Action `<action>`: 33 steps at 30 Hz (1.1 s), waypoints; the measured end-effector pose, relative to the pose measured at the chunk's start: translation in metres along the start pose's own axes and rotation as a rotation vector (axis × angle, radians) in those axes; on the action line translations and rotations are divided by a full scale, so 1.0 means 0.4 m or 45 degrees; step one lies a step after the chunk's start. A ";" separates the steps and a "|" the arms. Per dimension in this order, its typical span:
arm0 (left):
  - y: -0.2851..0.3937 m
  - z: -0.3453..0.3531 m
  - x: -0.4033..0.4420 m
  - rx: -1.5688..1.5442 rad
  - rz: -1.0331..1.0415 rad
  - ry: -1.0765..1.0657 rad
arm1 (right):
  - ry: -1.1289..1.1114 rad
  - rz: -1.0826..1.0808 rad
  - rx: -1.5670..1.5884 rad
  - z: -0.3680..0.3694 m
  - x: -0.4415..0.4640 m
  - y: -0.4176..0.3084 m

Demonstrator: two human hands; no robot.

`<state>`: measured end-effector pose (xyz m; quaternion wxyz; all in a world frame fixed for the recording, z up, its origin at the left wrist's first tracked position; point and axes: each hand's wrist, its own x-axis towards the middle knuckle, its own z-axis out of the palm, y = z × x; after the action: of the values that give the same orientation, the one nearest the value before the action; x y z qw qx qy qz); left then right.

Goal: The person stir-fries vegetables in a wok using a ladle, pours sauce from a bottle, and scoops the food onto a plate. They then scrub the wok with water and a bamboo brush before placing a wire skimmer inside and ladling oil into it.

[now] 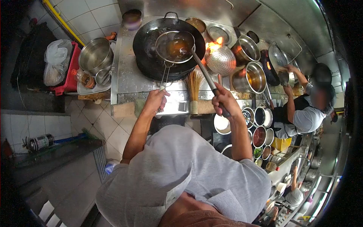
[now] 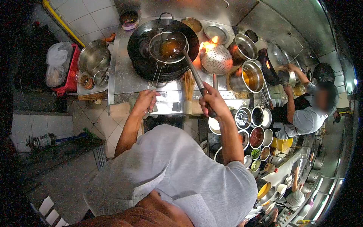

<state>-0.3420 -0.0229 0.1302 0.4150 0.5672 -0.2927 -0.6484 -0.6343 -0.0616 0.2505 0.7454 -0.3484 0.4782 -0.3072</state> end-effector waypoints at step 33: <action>-0.016 0.055 0.001 -0.055 -0.014 0.123 | -0.225 -0.024 1.378 -0.854 0.332 -0.376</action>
<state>-0.3650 -0.0223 0.1287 0.4373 0.5904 -0.2551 -0.6285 -0.9226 -0.3293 0.2042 0.8527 0.0561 0.1842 -0.4856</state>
